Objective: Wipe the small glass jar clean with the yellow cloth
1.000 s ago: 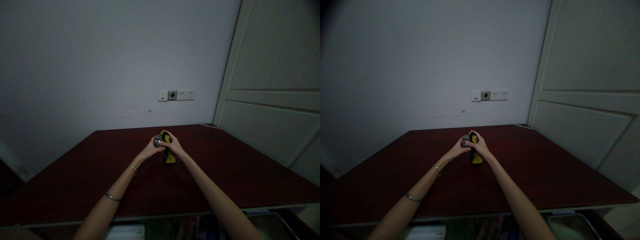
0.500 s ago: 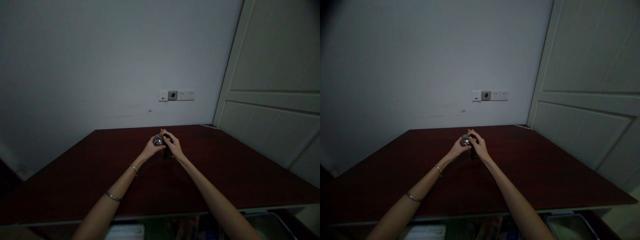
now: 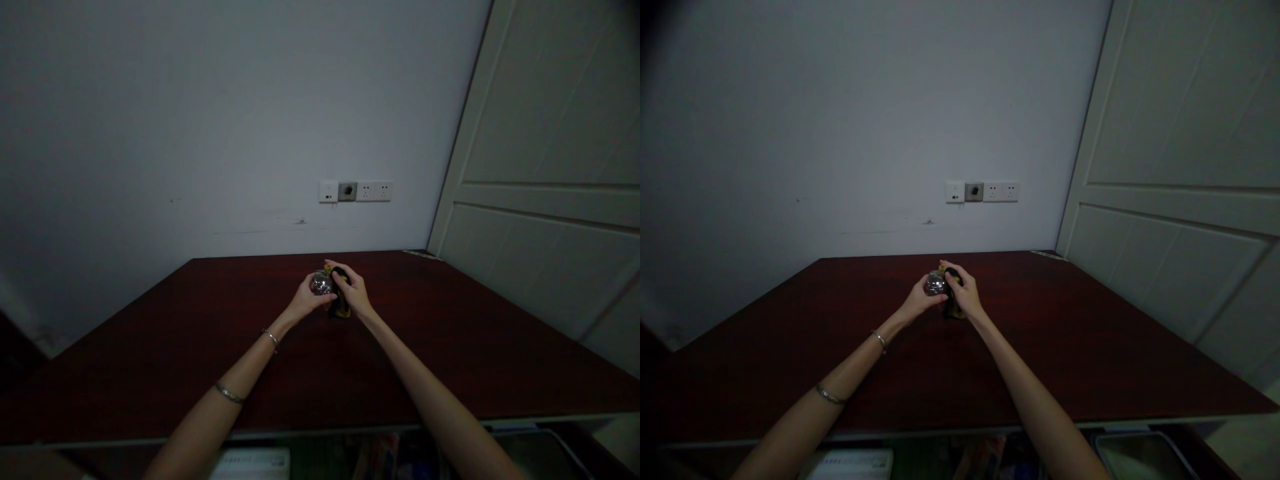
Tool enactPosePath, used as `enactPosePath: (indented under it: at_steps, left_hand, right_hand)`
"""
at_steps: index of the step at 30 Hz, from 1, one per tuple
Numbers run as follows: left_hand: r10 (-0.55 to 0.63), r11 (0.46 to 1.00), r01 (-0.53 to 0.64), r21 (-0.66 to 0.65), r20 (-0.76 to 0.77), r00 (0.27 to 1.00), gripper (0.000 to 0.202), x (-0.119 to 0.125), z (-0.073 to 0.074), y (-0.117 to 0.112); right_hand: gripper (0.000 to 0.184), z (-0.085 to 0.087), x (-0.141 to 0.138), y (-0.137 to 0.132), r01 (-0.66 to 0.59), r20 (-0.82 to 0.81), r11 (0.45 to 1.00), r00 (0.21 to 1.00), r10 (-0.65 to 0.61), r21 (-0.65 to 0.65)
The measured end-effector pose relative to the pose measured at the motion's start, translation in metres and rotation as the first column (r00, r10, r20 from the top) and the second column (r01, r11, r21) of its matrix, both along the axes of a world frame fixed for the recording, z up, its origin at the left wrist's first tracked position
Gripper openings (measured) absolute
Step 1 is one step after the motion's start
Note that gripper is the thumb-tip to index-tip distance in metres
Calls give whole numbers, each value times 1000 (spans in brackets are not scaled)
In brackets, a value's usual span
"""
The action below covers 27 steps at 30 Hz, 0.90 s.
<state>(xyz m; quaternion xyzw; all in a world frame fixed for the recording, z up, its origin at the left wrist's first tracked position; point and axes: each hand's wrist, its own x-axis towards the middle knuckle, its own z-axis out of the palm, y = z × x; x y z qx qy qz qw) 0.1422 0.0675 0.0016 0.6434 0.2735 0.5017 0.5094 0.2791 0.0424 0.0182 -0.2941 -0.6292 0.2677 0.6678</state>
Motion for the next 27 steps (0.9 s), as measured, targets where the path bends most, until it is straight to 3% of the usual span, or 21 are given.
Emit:
enactPosePath:
  at_steps: [7, 13, 23, 27]
  left_hand:
    - [47, 998, -47, -30, 11, 999, 61, -6, -1, 5]
    - [-43, 999, 43, -5, -25, 999, 70, -6, 2, 0]
    - [49, 998, -47, 42, -41, 998, 65, -10, -1, 7]
    - [5, 998, -2, 65, -54, 999, 68, -8, 0, 4]
  right_hand:
    - [23, -2, -8, -10, -75, 86, 996, 994, 70, 55]
    - [24, -1, -3, -5, -3, 42, 998, 999, 0, 60]
    - [24, -3, -7, -10, -47, 125, 995, 992, 36, 86]
    - [27, -2, -4, -6, -5, 58, 999, 998, 3, 35]
